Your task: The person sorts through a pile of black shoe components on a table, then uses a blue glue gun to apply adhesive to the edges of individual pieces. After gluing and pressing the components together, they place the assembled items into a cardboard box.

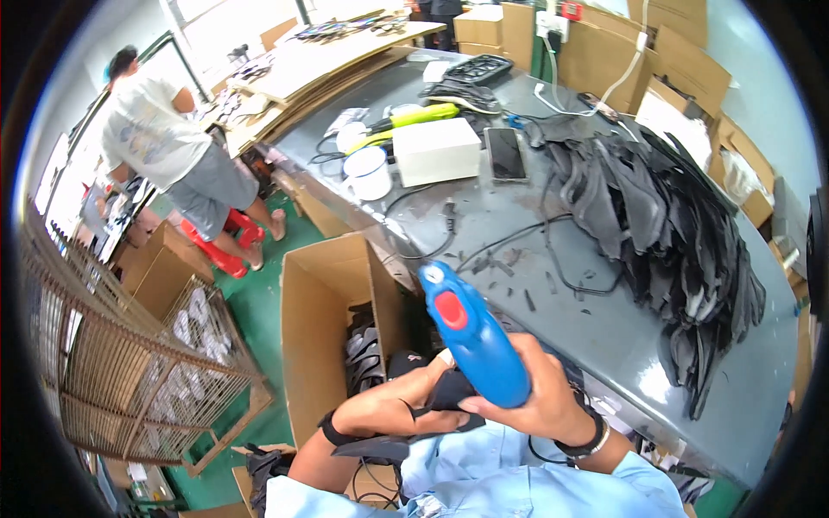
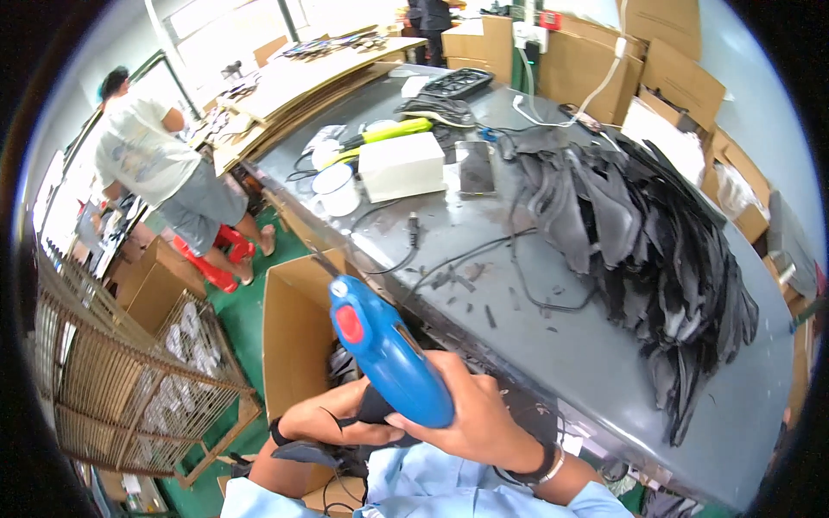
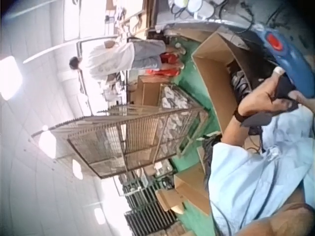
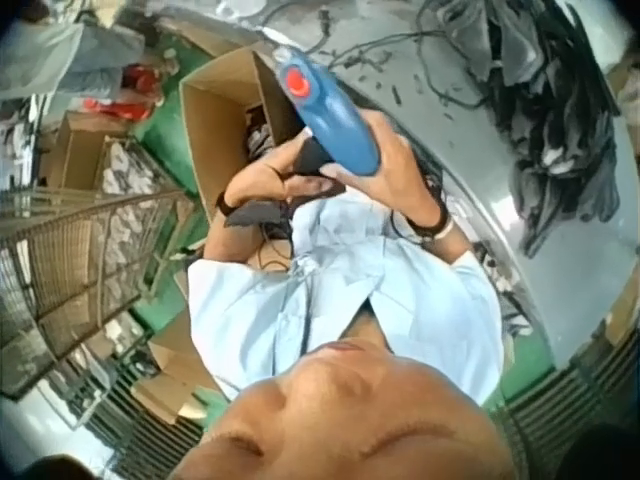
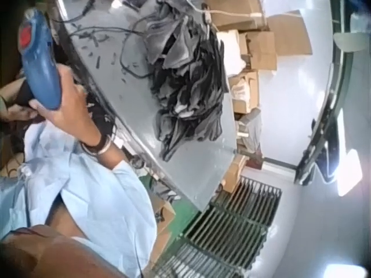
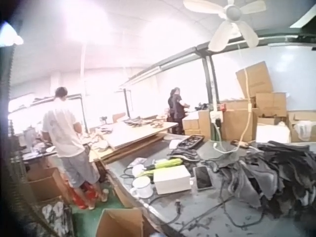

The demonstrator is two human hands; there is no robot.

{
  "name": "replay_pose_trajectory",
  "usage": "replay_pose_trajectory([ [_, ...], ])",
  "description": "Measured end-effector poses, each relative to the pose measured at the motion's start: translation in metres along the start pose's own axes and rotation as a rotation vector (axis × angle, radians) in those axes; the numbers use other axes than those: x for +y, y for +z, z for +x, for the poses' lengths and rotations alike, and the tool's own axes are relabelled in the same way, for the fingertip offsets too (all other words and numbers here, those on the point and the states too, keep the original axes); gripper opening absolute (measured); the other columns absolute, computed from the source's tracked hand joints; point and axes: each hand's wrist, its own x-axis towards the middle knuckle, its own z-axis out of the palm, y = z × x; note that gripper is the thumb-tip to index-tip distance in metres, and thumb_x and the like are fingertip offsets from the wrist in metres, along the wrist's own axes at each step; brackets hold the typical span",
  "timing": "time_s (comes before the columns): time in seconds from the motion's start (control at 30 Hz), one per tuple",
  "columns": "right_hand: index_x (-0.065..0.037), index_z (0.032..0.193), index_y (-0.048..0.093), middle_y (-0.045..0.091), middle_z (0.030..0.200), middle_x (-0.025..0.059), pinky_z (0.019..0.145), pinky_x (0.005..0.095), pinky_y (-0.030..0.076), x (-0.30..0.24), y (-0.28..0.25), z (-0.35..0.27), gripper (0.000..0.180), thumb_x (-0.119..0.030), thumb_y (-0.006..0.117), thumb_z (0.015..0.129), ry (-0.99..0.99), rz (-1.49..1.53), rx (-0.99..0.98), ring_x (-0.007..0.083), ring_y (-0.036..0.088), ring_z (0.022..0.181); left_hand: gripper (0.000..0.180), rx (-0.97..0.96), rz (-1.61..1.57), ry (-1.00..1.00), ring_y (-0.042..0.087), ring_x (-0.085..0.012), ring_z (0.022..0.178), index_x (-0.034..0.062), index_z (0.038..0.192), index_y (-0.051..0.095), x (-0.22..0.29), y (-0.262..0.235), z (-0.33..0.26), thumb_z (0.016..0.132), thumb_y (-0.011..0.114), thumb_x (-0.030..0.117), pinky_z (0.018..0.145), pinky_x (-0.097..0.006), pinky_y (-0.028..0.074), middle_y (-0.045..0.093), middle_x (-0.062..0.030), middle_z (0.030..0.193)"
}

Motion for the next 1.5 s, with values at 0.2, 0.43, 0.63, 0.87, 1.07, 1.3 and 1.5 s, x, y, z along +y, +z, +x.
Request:
replay_pose_trajectory([
  [0.2, -0.001, 0.115, 0.047, 0.057, 0.087, 0.0067, 0.067, 0.0297, 0.049, 0.006, -0.016, 0.012, 0.055, -0.023, 0.076, 0.074, 0.240, 0.415, 0.130, 0.0141, 0.060, 0.075, 0.071, 0.197, -1.018, -0.228, 0.050, -0.0183, 0.115, 0.0011, 0.137, 0.033, -0.075, 0.010, 0.002, 0.083, 0.067, 0.031, 0.099, -0.031, 0.038, 0.047, -0.0131, 0.130],
  [0.43, 0.000, 0.116, 0.044, 0.061, 0.083, 0.0099, 0.056, 0.0305, 0.050, 0.012, 0.002, 0.007, 0.059, -0.024, 0.079, 0.074, 0.049, 0.121, 0.311, 0.0199, 0.063, 0.062, 0.042, 0.824, -0.873, 0.530, 0.049, -0.0211, 0.112, 0.0100, 0.122, 0.040, -0.041, 0.066, 0.046, 0.088, 0.057, 0.029, 0.099, -0.039, 0.038, 0.050, -0.0088, 0.118],
  [0.63, 0.004, 0.109, 0.048, 0.063, 0.072, 0.0143, 0.053, 0.0348, 0.050, 0.018, 0.007, -0.016, 0.061, -0.027, 0.082, 0.068, -0.152, -0.329, 0.194, 0.0294, 0.064, 0.060, 0.034, 1.084, -0.657, 0.807, 0.052, -0.0228, 0.108, 0.0082, 0.115, 0.043, -0.025, 0.031, 0.034, 0.090, 0.053, 0.029, 0.096, -0.039, 0.041, 0.052, -0.0104, 0.113],
  [0.87, 0.006, 0.106, 0.047, 0.061, 0.073, 0.0149, 0.052, 0.0331, 0.049, 0.021, 0.015, -0.022, 0.066, -0.027, 0.085, 0.064, -0.198, -0.355, 0.066, 0.0269, 0.063, 0.057, 0.041, 1.226, -0.540, 0.851, 0.051, -0.0255, 0.109, 0.0034, 0.113, 0.044, -0.019, 0.028, 0.024, 0.085, 0.059, 0.030, 0.097, -0.039, 0.040, 0.051, -0.0135, 0.109],
  [1.07, 0.006, 0.107, 0.046, 0.061, 0.074, 0.0152, 0.052, 0.0329, 0.050, 0.019, 0.013, -0.022, 0.065, -0.025, 0.085, 0.065, -0.204, -0.361, 0.078, 0.0270, 0.064, 0.057, 0.044, 1.256, -0.526, 0.885, 0.053, -0.0262, 0.106, 0.0033, 0.113, 0.042, -0.020, 0.021, 0.019, 0.084, 0.060, 0.031, 0.096, -0.039, 0.041, 0.052, -0.0143, 0.106],
  [1.3, 0.002, 0.104, 0.053, 0.060, 0.064, 0.0108, 0.049, 0.0345, 0.046, 0.020, 0.020, -0.022, 0.052, -0.017, 0.081, 0.064, -0.225, -0.291, 0.128, 0.0262, 0.059, 0.051, 0.042, 1.196, -0.494, 0.873, 0.054, -0.0267, 0.105, 0.0035, 0.110, 0.043, -0.022, 0.024, 0.016, 0.084, 0.061, 0.031, 0.096, -0.039, 0.042, 0.053, -0.0171, 0.110],
  [1.5, 0.003, 0.107, 0.051, 0.059, 0.064, 0.0108, 0.049, 0.0345, 0.046, 0.020, 0.018, -0.024, 0.055, -0.013, 0.080, 0.063, -0.226, -0.324, 0.116, 0.0260, 0.060, 0.052, 0.041, 1.187, -0.399, 0.798, 0.057, -0.0260, 0.100, -0.0001, 0.106, 0.049, -0.018, 0.016, 0.002, 0.081, 0.064, 0.028, 0.093, -0.038, 0.044, 0.058, -0.0185, 0.107],
])
